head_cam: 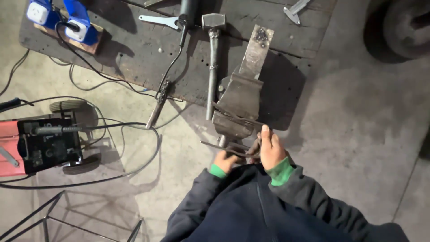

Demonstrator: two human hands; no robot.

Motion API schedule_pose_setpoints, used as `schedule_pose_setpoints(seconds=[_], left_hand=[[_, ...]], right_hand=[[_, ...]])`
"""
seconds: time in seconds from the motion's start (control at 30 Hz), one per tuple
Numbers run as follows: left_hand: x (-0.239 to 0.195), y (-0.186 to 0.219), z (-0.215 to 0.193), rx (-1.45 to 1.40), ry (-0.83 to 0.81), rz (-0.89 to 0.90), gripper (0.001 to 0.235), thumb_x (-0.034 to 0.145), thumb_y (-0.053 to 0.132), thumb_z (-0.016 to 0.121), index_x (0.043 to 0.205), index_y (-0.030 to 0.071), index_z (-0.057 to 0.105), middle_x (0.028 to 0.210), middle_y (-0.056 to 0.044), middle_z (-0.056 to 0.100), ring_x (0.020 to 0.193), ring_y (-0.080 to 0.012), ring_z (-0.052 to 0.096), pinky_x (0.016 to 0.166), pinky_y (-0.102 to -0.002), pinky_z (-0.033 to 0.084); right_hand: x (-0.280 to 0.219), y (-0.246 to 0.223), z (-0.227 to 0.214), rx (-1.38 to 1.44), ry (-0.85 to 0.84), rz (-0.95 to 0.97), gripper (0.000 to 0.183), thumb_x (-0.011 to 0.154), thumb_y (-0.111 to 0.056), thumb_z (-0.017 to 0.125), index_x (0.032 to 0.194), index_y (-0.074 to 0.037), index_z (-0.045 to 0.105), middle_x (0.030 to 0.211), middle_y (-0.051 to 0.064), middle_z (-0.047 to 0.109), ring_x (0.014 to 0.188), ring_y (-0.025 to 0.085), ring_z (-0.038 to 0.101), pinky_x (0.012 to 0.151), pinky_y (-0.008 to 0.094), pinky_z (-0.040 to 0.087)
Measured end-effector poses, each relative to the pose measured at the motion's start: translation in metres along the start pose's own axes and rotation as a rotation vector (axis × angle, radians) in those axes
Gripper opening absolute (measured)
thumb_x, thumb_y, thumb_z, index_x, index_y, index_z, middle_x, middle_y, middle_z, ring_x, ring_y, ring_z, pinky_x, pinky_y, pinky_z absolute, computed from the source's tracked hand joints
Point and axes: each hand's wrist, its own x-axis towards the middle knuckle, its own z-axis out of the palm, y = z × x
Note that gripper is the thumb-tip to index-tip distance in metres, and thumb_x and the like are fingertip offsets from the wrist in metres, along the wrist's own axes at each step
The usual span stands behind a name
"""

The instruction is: Bending a metal bar using a vise and a hammer.

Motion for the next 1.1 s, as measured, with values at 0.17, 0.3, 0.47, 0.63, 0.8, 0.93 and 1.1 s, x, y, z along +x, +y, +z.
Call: schedule_pose_setpoints(seconds=[0.17,0.3,0.47,0.63,0.8,0.93,1.1], left_hand=[[-0.028,0.117,-0.072,0.013,0.634,0.035,0.031,0.092,0.002,0.052,0.115,-0.006,0.071,0.085,-0.015,0.074,0.072,-0.0205,0.069,0.065,-0.034,0.057],[-0.016,0.295,-0.056,0.213,0.511,0.355,0.03,0.104,0.014,0.056,0.127,-0.004,0.064,0.109,-0.009,0.073,0.092,-0.014,0.068,0.081,-0.028,0.056],[0.032,0.35,-0.033,0.391,0.299,0.186,0.033,0.096,0.021,0.072,0.122,0.001,0.072,0.084,-0.005,0.075,0.074,-0.0099,0.066,0.067,-0.026,0.055],[0.046,0.336,-0.039,0.592,0.221,0.191,0.028,0.092,0.026,0.081,0.095,-0.001,0.077,0.07,-0.01,0.071,0.066,-0.0101,0.06,0.062,-0.027,0.051],[0.039,0.327,-0.035,0.593,0.278,0.257,0.028,0.09,0.027,0.081,0.094,0.0,0.077,0.074,-0.006,0.074,0.067,-0.0081,0.067,0.064,-0.026,0.052],[0.035,0.31,-0.036,0.44,0.303,0.152,0.028,0.093,0.025,0.079,0.096,-0.002,0.076,0.072,-0.007,0.071,0.068,-0.0105,0.062,0.062,-0.027,0.05],[0.031,0.243,-0.076,0.034,0.467,0.289,0.031,0.103,0.025,0.063,0.109,-0.005,0.069,0.091,-0.007,0.075,0.08,-0.0139,0.07,0.071,-0.027,0.056]], right_hand=[[-0.003,0.002,0.019,0.136,0.054,0.196,0.052,0.107,-0.048,0.032,0.086,-0.006,0.054,0.057,0.01,0.063,0.037,0.018,0.056,0.037,0.033,0.047],[-0.001,0.003,0.02,0.06,0.035,0.1,0.062,0.109,-0.049,0.034,0.079,-0.001,0.059,0.06,0.013,0.067,0.038,0.018,0.056,0.038,0.032,0.047],[0.005,0.024,0.015,-0.245,0.166,-0.295,0.059,0.113,-0.046,0.04,0.093,0.001,0.071,0.076,0.01,0.074,0.065,0.015,0.065,0.061,0.03,0.05],[-0.011,-0.014,0.017,-0.025,0.064,0.023,0.048,0.109,-0.039,0.04,0.104,-0.001,0.069,0.067,0.008,0.065,0.058,0.021,0.061,0.058,0.037,0.048],[-0.003,-0.002,0.014,-0.211,0.145,-0.253,0.044,0.111,-0.034,0.043,0.101,0.0,0.069,0.07,0.003,0.062,0.063,0.013,0.057,0.059,0.031,0.048],[-0.003,-0.008,0.014,0.025,0.031,-0.063,0.041,0.107,-0.034,0.04,0.098,-0.002,0.065,0.068,-0.001,0.059,0.054,0.014,0.059,0.052,0.032,0.05],[0.001,-0.002,0.011,-0.236,0.1,-0.318,0.048,0.113,-0.036,0.039,0.096,-0.001,0.065,0.068,0.003,0.059,0.059,0.015,0.056,0.055,0.032,0.047]])
